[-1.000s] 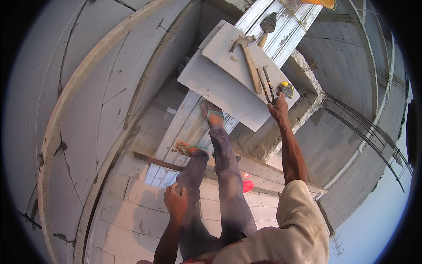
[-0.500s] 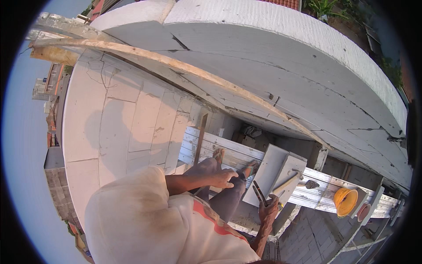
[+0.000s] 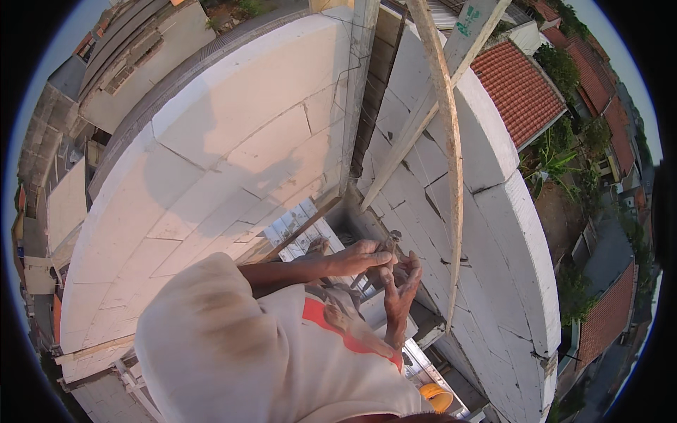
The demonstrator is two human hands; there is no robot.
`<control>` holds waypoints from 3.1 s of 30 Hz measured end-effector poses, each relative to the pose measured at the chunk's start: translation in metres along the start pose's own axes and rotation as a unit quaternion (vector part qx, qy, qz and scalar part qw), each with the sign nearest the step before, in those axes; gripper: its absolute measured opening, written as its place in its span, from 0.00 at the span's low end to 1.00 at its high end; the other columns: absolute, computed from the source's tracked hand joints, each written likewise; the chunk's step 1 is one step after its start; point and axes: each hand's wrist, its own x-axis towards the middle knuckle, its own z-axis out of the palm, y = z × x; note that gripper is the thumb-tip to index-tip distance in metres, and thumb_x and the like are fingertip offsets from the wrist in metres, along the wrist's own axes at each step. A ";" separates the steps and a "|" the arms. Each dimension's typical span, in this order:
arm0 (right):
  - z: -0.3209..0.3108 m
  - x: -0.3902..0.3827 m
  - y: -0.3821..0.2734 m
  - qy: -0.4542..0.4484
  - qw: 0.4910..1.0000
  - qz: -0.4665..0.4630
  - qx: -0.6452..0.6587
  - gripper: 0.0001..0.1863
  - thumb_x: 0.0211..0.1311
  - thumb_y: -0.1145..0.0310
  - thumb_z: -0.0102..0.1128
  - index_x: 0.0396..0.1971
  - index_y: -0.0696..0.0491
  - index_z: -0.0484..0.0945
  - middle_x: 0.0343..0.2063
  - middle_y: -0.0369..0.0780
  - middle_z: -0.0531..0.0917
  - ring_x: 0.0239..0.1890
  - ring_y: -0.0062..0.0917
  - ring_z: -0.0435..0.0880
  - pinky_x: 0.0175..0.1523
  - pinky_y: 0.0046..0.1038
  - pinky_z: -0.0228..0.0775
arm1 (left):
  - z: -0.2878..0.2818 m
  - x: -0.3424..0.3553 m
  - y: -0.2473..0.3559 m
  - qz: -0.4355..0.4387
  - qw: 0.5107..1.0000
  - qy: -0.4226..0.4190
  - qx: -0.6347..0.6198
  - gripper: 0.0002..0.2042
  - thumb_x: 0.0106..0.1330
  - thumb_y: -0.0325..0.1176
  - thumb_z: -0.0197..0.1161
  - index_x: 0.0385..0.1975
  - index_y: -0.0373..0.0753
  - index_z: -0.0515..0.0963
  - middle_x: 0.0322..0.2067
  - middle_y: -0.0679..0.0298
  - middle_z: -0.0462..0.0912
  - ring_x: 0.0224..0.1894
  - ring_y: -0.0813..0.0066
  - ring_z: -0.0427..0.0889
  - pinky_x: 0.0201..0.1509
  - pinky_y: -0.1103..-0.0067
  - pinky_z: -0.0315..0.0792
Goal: The person secures a wooden plank to a metal frame on a rooftop using a hammer and nails. They then scoop cement from a bucket with a trowel and apply it to the wall surface. Finally, they use pliers to adjust a wire on the structure.
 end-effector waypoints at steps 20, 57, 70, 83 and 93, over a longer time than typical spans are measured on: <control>0.109 0.050 -0.013 -0.107 0.969 0.223 0.008 0.18 0.74 0.66 0.59 0.56 0.61 0.80 0.32 0.43 0.88 0.30 0.22 0.86 0.38 0.26 0.79 | -0.135 -0.016 0.281 0.239 0.832 0.308 0.393 0.24 0.77 0.47 0.61 0.56 0.29 0.78 0.51 0.46 0.85 0.56 0.55 0.85 0.61 0.65 0.79; 0.210 0.255 -0.154 -0.341 0.883 0.135 0.293 0.39 0.81 0.52 0.51 0.80 0.57 0.51 0.67 0.51 0.74 0.67 0.47 0.77 0.65 0.62 0.73 | -0.239 0.111 0.251 0.197 0.948 0.197 -0.152 0.15 0.79 0.28 0.56 0.62 0.34 0.71 0.47 0.55 0.81 0.42 0.63 0.88 0.43 0.66 0.90; 0.201 0.249 -0.149 -0.313 0.891 0.152 0.291 0.33 0.81 0.57 0.53 0.74 0.63 0.60 0.62 0.56 0.77 0.65 0.48 0.79 0.57 0.56 0.83 | -0.235 0.100 0.259 0.163 0.954 0.241 -0.066 0.15 0.79 0.28 0.55 0.62 0.35 0.71 0.47 0.55 0.85 0.45 0.62 0.90 0.38 0.68 0.89; 0.201 0.266 -0.155 -0.339 0.866 0.138 0.340 0.33 0.82 0.58 0.51 0.75 0.62 0.57 0.62 0.56 0.77 0.62 0.47 0.81 0.56 0.55 0.83 | -0.221 0.102 0.266 0.169 0.947 0.264 -0.067 0.16 0.77 0.25 0.55 0.61 0.33 0.69 0.46 0.53 0.83 0.46 0.57 0.90 0.36 0.69 0.90; 0.199 0.265 -0.184 -0.217 0.967 0.123 -0.053 0.28 0.74 0.59 0.60 0.68 0.57 0.74 0.51 0.44 0.85 0.55 0.34 0.84 0.57 0.44 0.75 | -0.226 0.093 0.265 0.156 0.968 0.186 -0.057 0.13 0.73 0.18 0.55 0.55 0.30 0.74 0.46 0.52 0.85 0.43 0.61 0.90 0.46 0.66 0.89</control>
